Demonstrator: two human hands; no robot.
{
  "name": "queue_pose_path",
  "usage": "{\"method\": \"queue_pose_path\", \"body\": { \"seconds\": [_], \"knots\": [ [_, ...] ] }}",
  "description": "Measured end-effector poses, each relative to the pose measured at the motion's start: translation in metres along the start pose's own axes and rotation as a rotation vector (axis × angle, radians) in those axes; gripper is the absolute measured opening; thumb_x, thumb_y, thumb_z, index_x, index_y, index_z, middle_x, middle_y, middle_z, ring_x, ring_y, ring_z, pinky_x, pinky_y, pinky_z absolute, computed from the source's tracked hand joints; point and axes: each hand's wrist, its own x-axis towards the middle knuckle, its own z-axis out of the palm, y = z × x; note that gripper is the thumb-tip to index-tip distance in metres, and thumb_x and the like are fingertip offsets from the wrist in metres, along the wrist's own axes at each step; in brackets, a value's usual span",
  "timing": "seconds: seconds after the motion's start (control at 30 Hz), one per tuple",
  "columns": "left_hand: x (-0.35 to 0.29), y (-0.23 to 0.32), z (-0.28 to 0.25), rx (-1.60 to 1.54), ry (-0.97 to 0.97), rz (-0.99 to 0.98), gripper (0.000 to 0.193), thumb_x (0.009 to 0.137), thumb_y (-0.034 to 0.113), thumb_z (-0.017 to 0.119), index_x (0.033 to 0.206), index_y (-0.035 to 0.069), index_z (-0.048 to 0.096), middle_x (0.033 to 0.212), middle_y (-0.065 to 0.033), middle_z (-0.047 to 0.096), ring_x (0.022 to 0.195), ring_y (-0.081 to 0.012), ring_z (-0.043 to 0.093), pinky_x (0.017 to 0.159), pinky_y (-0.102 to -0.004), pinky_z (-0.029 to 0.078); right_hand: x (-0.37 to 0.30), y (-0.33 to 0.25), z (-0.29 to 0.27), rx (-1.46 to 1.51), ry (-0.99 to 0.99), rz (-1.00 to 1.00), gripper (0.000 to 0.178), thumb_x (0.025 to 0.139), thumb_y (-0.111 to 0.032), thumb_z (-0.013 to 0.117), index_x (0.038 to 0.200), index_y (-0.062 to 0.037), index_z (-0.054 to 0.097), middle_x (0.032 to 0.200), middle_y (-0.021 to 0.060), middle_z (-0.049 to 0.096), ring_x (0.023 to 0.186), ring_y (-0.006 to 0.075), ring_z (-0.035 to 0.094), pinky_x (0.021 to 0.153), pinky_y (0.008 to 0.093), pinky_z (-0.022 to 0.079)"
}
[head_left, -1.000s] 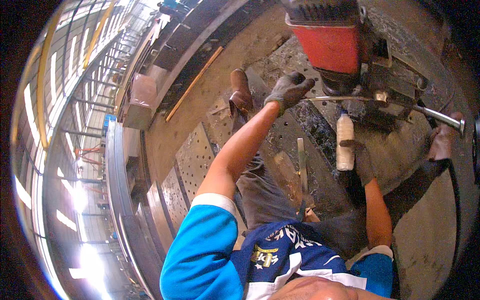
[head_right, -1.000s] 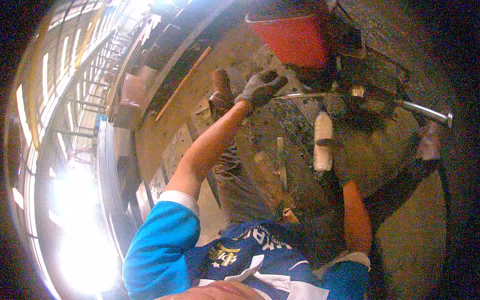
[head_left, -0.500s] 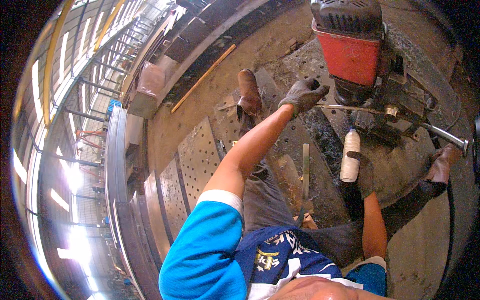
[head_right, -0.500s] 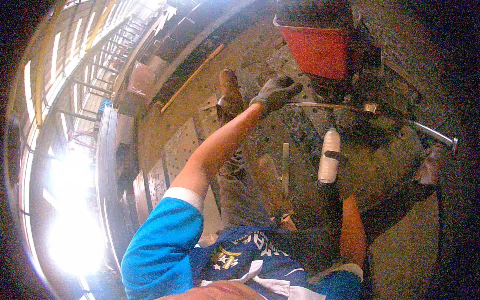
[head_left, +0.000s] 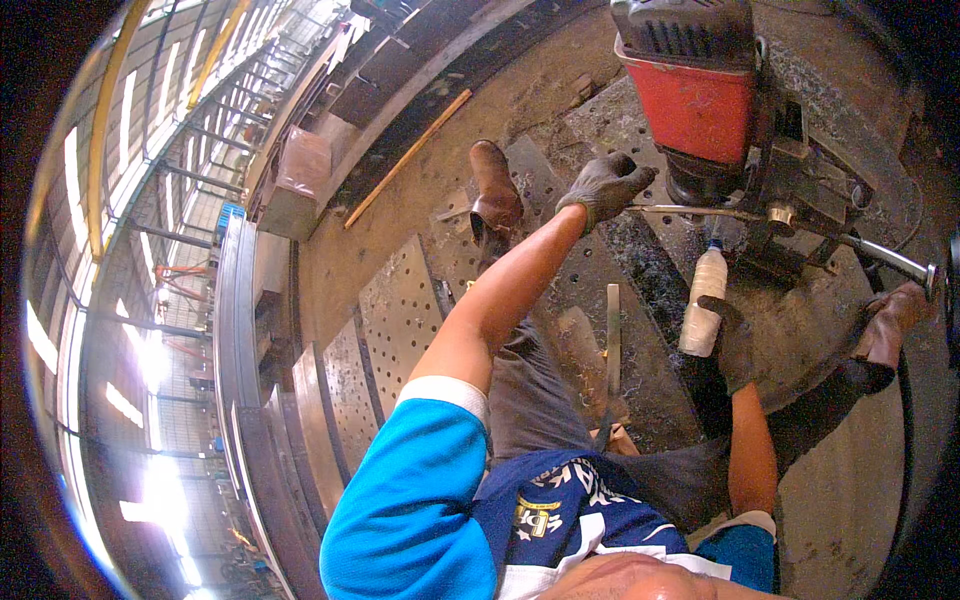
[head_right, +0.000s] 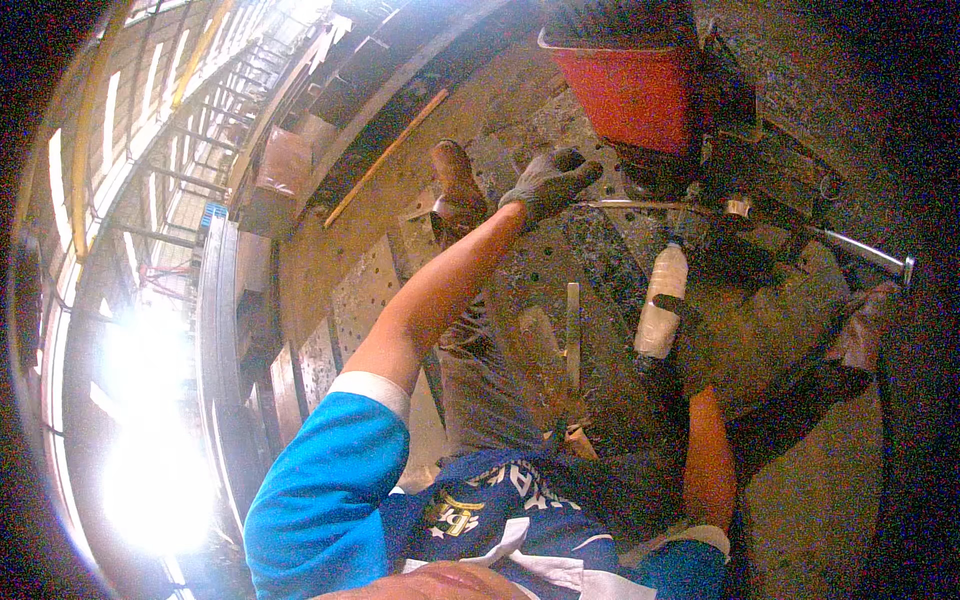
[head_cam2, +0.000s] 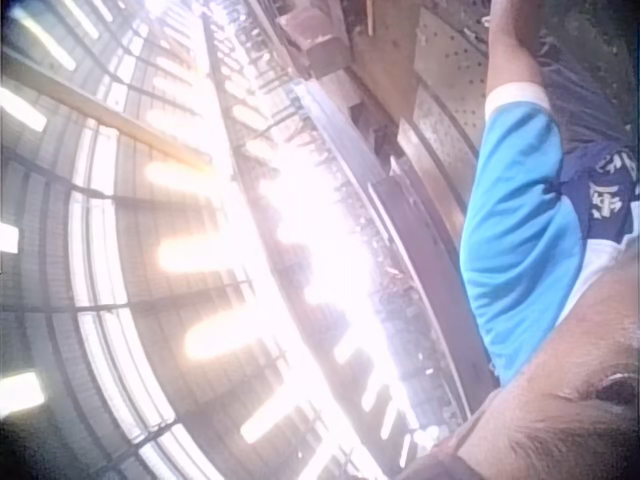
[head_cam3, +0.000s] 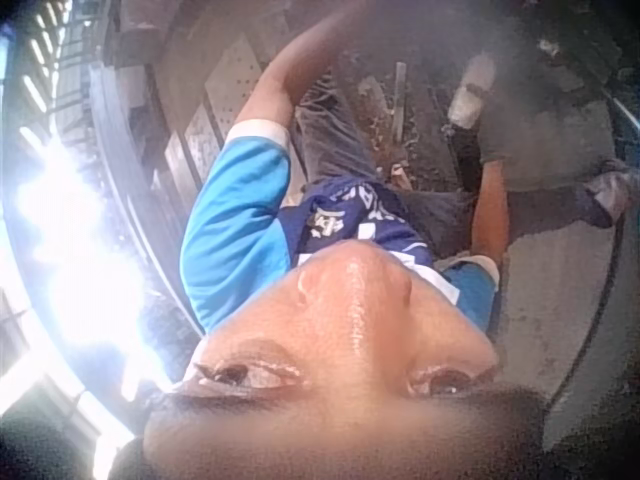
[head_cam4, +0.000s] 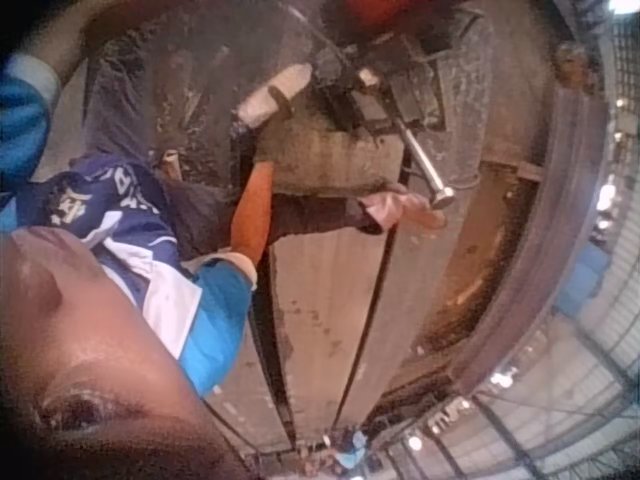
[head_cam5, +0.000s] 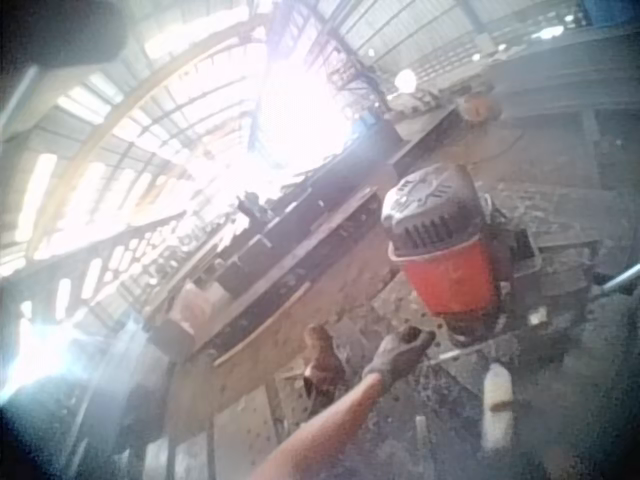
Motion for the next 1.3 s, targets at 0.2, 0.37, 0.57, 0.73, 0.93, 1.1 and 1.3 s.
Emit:
{"method": "queue_pose_path", "body": {
  "seconds": [0.2,0.37,0.57,0.73,0.93,1.1,1.3],
  "knots": [
    [-0.004,0.000,0.000,-0.035,0.014,-0.037,0.060,0.090,0.059,0.065,0.108,0.002,0.074,0.099,-0.0205,0.076,0.095,-0.0337,0.073,0.086,-0.0443,0.054,0.002,-0.010,0.003,-0.074,-0.032,0.032,0.028,0.104,-0.023,0.055,0.121,-0.0118,0.073,0.119,0.0038,0.072,0.098,0.0178,0.067,0.090,0.0337,0.056],
    [-0.005,0.009,-0.001,-0.005,0.035,-0.027,0.059,0.090,0.058,0.066,0.108,0.003,0.075,0.100,-0.0213,0.076,0.095,-0.0344,0.073,0.086,-0.0449,0.054,0.008,-0.010,0.001,-0.110,-0.024,0.040,0.029,0.105,-0.024,0.054,0.123,-0.0109,0.071,0.117,0.0046,0.071,0.098,0.0189,0.067,0.088,0.0343,0.057],
    [-0.004,0.005,0.001,-0.014,0.023,-0.006,0.058,0.090,0.059,0.064,0.103,0.003,0.077,0.100,-0.0225,0.075,0.094,-0.0360,0.073,0.085,-0.0457,0.053,0.012,-0.005,0.001,-0.164,-0.016,0.046,0.030,0.106,-0.026,0.053,0.126,-0.0097,0.069,0.116,0.0055,0.071,0.096,0.0203,0.067,0.086,0.0350,0.058],
    [-0.002,0.011,-0.001,-0.064,0.011,0.053,0.058,0.090,0.059,0.064,0.102,0.003,0.076,0.098,-0.0223,0.075,0.095,-0.0363,0.072,0.086,-0.0453,0.053,0.027,0.033,-0.020,-0.184,0.038,0.064,0.034,0.108,-0.031,0.052,0.130,-0.0085,0.066,0.114,0.0059,0.070,0.094,0.0227,0.066,0.083,0.0365,0.058],
    [-0.006,0.006,-0.004,0.005,0.008,0.011,0.059,0.092,0.058,0.063,0.108,0.003,0.074,0.099,-0.0210,0.075,0.096,-0.0367,0.072,0.087,-0.0452,0.053,0.013,-0.057,0.042,-0.310,0.067,0.021,0.036,0.109,-0.031,0.051,0.133,-0.0076,0.062,0.115,0.0067,0.069,0.095,0.0224,0.065,0.084,0.0357,0.059],
    [-0.007,0.009,-0.002,-0.061,0.002,0.024,0.059,0.093,0.057,0.063,0.109,0.001,0.072,0.099,-0.0214,0.075,0.095,-0.0338,0.073,0.086,-0.0445,0.053,0.020,-0.043,0.045,-0.273,0.077,0.005,0.036,0.109,-0.030,0.051,0.135,-0.0074,0.061,0.117,0.0075,0.068,0.098,0.0232,0.065,0.086,0.0364,0.058],
    [-0.002,-0.001,0.005,-0.117,0.002,0.031,0.059,0.093,0.057,0.063,0.108,0.001,0.072,0.097,-0.0204,0.075,0.091,-0.0323,0.074,0.083,-0.0444,0.054,0.025,-0.029,0.044,-0.226,0.085,0.010,0.037,0.109,-0.029,0.050,0.136,-0.0071,0.060,0.121,0.0084,0.067,0.101,0.0241,0.065,0.089,0.0373,0.058]
  ]
}}
